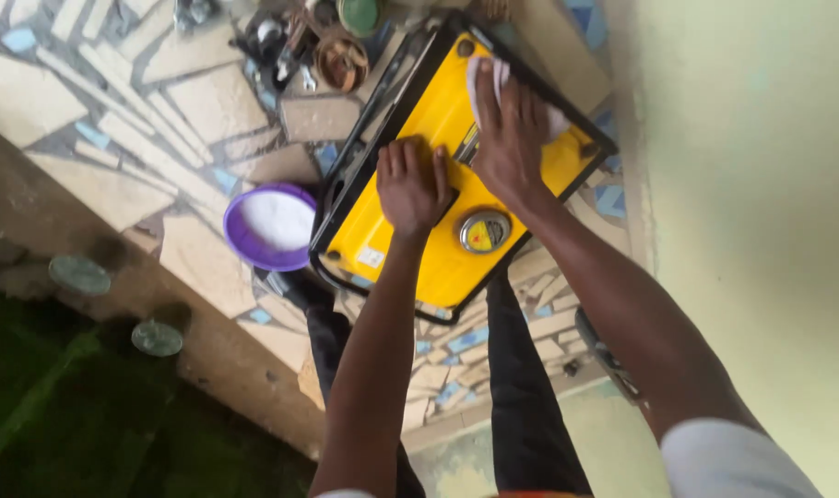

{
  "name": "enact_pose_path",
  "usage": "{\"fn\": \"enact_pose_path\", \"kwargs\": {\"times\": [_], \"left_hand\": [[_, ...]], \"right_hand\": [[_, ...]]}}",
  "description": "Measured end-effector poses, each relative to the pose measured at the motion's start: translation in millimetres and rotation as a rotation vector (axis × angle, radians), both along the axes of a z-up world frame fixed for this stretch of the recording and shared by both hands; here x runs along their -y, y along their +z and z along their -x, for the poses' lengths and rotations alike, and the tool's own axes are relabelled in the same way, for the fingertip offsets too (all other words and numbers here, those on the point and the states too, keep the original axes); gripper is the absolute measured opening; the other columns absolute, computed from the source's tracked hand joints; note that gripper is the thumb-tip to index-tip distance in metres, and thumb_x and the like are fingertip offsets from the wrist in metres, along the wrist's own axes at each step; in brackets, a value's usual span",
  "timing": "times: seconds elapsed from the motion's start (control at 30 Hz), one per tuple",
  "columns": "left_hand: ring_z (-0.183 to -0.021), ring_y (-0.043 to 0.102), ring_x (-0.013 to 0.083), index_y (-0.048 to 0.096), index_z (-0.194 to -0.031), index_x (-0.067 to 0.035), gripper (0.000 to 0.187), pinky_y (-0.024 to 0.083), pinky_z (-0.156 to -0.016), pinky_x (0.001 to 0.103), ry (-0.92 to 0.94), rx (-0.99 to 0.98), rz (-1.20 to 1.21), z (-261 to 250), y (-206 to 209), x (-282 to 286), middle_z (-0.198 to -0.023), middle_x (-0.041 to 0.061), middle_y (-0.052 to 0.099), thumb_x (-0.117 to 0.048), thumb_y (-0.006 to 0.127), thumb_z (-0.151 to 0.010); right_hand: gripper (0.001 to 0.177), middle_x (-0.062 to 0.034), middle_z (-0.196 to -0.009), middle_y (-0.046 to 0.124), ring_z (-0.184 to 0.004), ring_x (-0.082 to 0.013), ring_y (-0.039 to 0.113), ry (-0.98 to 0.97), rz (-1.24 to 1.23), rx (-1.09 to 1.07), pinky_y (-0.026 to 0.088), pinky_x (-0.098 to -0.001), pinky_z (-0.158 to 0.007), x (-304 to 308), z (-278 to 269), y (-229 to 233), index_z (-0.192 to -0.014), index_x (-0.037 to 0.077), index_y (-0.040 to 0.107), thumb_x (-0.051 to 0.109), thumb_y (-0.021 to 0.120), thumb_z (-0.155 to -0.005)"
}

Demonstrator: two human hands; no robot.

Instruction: Clean the exterior surfaces of a portable gasoline generator using a soapy rag.

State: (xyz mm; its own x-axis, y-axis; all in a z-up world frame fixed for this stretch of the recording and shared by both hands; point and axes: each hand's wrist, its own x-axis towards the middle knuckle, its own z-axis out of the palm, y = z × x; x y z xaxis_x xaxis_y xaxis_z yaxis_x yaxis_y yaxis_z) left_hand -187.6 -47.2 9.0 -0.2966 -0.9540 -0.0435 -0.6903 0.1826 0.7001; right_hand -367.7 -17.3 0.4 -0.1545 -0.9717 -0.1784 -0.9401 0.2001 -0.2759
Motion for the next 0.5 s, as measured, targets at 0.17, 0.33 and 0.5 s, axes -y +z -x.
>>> {"fn": "enact_pose_path", "kwargs": {"times": [0.17,0.33,0.5], "left_hand": [[-0.098,0.06,0.0394,0.063,-0.11,0.001,0.027,0.05,-0.089,0.048,-0.012,0.007,0.008,4.3,1.3,5.2,-0.106,0.02,0.062,-0.025,0.063,-0.102],[-0.098,0.059,0.04,0.062,-0.112,0.0,0.026,0.049,-0.089,0.048,-0.021,-0.002,0.017,3.0,5.4,5.1,-0.107,0.02,0.06,-0.023,0.063,-0.101],[-0.094,0.057,0.0392,0.061,-0.108,0.001,0.025,0.05,-0.085,0.049,-0.068,0.028,0.016,1.6,-1.4,4.7,-0.103,0.021,0.058,-0.023,0.059,-0.106]], "right_hand": [[0.08,-0.0306,-0.151,0.039,-0.133,-0.0521,0.044,0.101,0.041,-0.066,0.037,-0.062,-0.11,36.8,-16.4,2.3,-0.163,0.005,0.031,0.021,0.072,-0.097],[0.068,-0.0335,-0.149,0.038,-0.13,-0.0508,0.044,0.16,0.038,0.047,0.036,-0.0616,-0.108,26.1,-9.9,17.2,-0.161,0.007,0.036,0.033,0.07,-0.108],[0.06,-0.0285,-0.151,0.04,-0.135,-0.0475,0.045,-0.003,0.036,-0.064,0.032,-0.0595,-0.115,-13.2,-5.4,29.1,-0.163,0.011,0.041,0.021,0.064,-0.109]]}}
